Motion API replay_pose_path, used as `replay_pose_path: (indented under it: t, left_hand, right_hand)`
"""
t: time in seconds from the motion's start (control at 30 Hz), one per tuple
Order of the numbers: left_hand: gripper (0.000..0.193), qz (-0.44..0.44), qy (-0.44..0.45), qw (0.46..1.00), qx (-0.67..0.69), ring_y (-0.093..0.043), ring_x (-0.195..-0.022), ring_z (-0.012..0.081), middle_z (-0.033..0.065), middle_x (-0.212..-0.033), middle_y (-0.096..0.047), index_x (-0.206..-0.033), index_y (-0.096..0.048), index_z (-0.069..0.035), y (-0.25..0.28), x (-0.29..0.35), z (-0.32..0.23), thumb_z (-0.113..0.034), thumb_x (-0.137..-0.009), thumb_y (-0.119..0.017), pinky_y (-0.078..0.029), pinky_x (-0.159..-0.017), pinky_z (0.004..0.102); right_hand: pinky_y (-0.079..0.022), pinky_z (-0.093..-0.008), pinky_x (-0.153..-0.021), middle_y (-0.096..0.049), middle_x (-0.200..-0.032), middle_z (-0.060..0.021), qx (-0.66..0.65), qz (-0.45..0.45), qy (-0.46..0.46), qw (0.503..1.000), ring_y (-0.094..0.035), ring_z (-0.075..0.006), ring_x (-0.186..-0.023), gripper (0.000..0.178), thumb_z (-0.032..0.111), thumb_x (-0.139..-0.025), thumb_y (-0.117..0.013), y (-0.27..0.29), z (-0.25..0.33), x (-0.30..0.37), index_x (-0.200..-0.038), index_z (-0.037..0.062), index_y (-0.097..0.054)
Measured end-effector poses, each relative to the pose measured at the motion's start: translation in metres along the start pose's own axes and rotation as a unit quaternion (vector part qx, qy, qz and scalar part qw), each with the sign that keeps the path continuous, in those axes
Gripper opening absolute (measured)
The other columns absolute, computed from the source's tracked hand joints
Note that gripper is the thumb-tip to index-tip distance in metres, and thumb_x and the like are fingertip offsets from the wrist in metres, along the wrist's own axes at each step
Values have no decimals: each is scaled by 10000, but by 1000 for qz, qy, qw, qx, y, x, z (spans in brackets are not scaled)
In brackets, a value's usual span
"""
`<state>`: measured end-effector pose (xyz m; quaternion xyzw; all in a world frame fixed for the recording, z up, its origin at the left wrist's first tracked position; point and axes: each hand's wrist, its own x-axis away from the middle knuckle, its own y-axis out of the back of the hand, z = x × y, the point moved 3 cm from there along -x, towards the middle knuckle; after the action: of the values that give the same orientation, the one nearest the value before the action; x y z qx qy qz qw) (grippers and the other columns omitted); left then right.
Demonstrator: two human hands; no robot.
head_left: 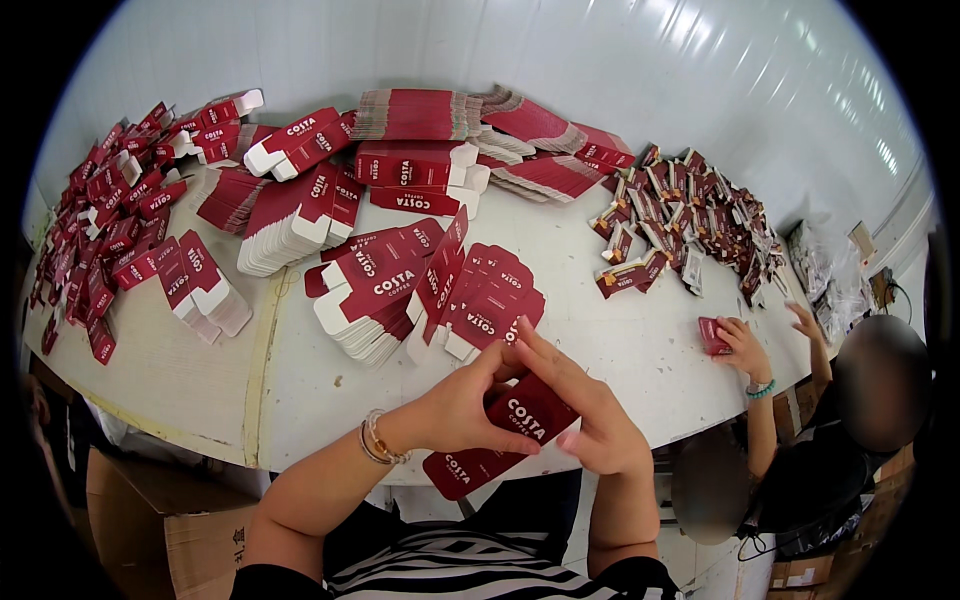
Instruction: The person folds flat red cardboard pieces into small rectangular boxes by hand. They repeatedly pick up a piece, fold the sides, and tuck the flaps to form the box structure. The finished boxes are placed into a pile on the table.
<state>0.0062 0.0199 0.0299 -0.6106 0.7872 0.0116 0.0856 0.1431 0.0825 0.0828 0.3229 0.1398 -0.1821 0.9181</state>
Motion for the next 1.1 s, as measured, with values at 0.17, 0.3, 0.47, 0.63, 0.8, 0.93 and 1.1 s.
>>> replay_pose_path:
  t: [0.17,0.3,0.47,0.63,0.8,0.93,1.1]
  left_hand:
    - [789,25,-5,999,29,-380,-1239,227,175,-1331,-355,-1260,-260,-35,-1,-1,10,-143,-684,-788,-358,-999,353]
    - [628,-32,-19,990,133,-398,-1208,214,141,-1286,-374,-1275,-243,-40,4,0,13,-98,-803,-653,-379,-965,327]
    - [289,-360,-113,923,79,-436,-1129,172,91,-1249,-400,-1178,-373,-42,42,-6,27,-48,-899,-448,-378,-948,319]
    - [253,-377,-165,910,48,-447,-1112,160,93,-1243,-415,-1145,-383,-33,45,2,21,-23,-896,-430,-378,-949,320]
    - [265,-377,-215,900,-31,-455,-1105,152,95,-1237,-423,-1150,-378,-31,45,-2,21,-2,-892,-429,-381,-945,320]
    - [265,-370,-219,903,-23,-449,-1117,159,96,-1238,-422,-1152,-377,-33,45,-1,19,8,-893,-414,-368,-954,316]
    - [432,-326,-223,918,-44,-401,-1188,202,119,-1297,-381,-1215,-351,-40,47,-3,20,-121,-852,-571,-318,-1005,350]
  right_hand:
    - [-263,-395,-1046,-322,-1405,-174,22,-1,-61,998,-336,-298,-1290,765,162,-730,-715,-6,8,2,-1364,14,-312]
    - [-285,-387,-1029,-349,-1380,-185,-84,-81,-170,978,-350,-295,-1273,761,172,-730,-721,16,-15,28,-1363,36,-320]
    - [-294,-380,-1014,-356,-1360,-214,408,-389,-349,748,-331,-295,-1273,734,197,-755,-703,107,-59,100,-1367,61,-320]
    - [-212,-412,-1071,-284,-1396,-239,381,-236,-293,845,-219,-346,-1330,756,283,-743,-713,65,-86,56,-1346,32,-333]
    - [-238,-437,-1061,-309,-1358,-283,342,22,-114,932,-256,-402,-1297,738,343,-754,-675,-40,-102,-7,-1295,-50,-364]
    - [-366,-390,-980,-444,-1244,-286,395,28,-84,914,-405,-417,-1183,509,245,-781,-628,-47,-101,-9,-1137,-87,-480]
    - [-489,-344,-812,-587,-1091,-195,372,-65,-79,923,-589,-310,-967,260,114,-781,-595,-28,-82,1,-986,-39,-551]
